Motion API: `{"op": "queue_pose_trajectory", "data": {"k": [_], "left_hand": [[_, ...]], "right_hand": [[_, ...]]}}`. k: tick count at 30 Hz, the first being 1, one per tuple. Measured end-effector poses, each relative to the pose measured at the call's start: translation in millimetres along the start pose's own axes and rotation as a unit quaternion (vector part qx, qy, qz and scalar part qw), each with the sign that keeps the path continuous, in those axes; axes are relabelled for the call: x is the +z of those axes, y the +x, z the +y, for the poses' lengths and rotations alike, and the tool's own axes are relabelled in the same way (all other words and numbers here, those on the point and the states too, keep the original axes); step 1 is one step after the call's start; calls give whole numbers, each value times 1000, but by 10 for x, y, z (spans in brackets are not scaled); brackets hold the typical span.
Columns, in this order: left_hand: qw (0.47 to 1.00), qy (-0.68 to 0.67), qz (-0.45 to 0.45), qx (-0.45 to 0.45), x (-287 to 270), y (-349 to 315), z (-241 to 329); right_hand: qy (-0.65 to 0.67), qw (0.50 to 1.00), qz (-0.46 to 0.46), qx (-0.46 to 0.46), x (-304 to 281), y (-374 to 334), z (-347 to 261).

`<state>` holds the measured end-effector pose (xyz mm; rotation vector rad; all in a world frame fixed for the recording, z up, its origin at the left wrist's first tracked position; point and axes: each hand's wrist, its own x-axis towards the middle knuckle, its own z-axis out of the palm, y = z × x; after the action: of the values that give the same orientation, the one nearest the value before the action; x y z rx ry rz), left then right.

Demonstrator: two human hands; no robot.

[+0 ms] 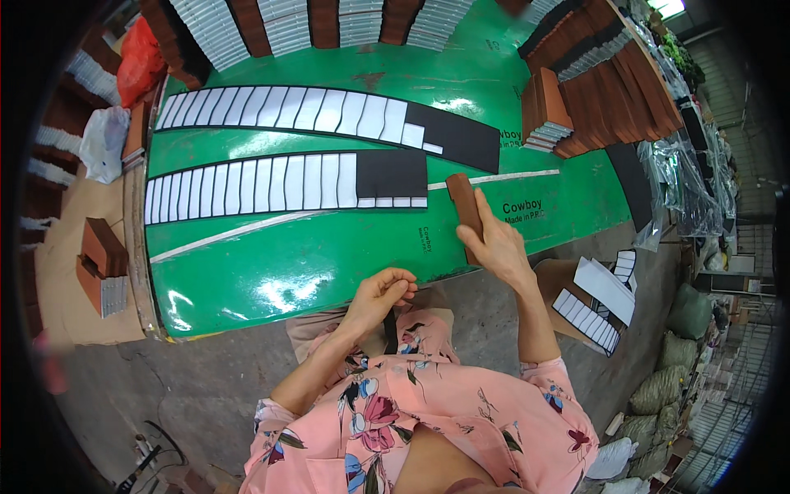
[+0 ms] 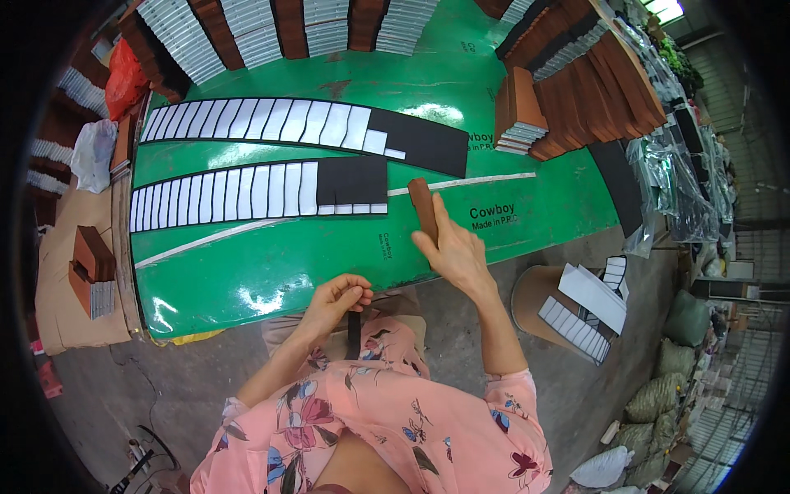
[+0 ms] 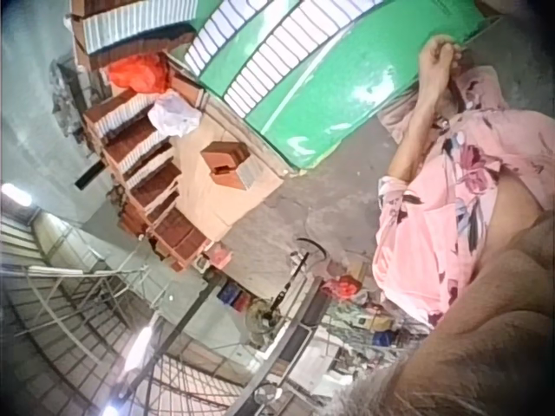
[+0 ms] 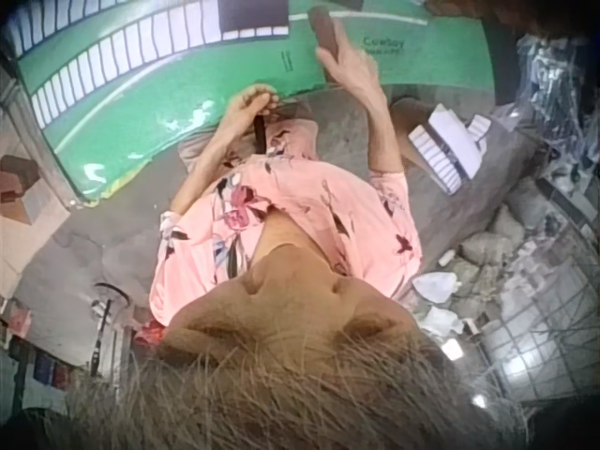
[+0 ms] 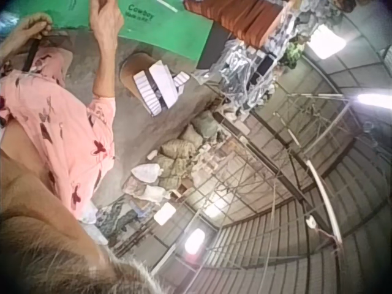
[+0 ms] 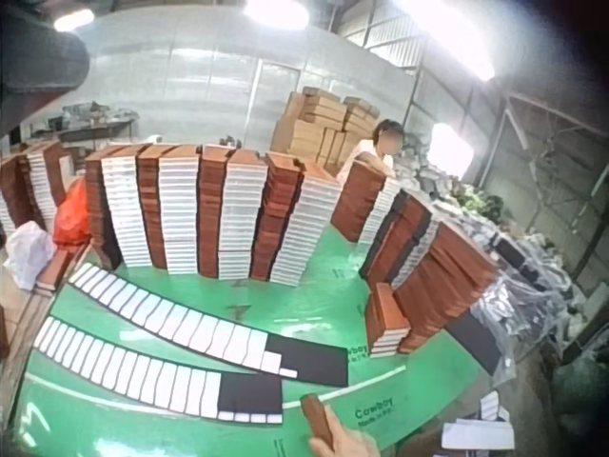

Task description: The recorder is assembling small rectangular tiles by applying black and white adhesive strips and then stacking them.

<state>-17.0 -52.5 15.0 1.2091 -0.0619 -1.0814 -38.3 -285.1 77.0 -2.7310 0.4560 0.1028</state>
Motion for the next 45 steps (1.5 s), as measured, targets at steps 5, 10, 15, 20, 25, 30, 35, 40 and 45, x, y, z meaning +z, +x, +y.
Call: {"op": "queue_pose_trajectory", "data": {"k": [5, 10, 15, 20, 25, 30, 35, 40, 45], "left_hand": [[1000, -6, 16, 2, -62, -48, -24], [1000, -5, 30, -2, -73, -64, -10], [999, -1, 47, 20, -41, -108, 48], [997, 12, 68, 37, -91, -208, 58], [993, 10, 98, 68, -108, -304, 107], [984, -6, 151, 91, -243, -429, 155], [940, 19, 322, 113, -649, -915, 171], [899, 38, 401, 172, -1046, -1149, 322], [839, 153, 474, 220, -1616, -1340, 568]], "right_hand": [[287, 956, -59, -4, 83, -411, 201], [252, 964, -66, -54, 326, -458, 77], [458, 884, -85, 41, 239, -441, 221], [540, 838, 71, 38, -315, -155, 513], [86, 954, 286, 33, -825, 910, 992], [-130, 935, 291, 157, -967, 1689, 1270], [-235, 918, 255, 191, -731, 2178, 1166], [-285, 923, 200, 162, -914, 2001, 1378], [-327, 889, 305, 97, -767, 2271, 2310]]}}
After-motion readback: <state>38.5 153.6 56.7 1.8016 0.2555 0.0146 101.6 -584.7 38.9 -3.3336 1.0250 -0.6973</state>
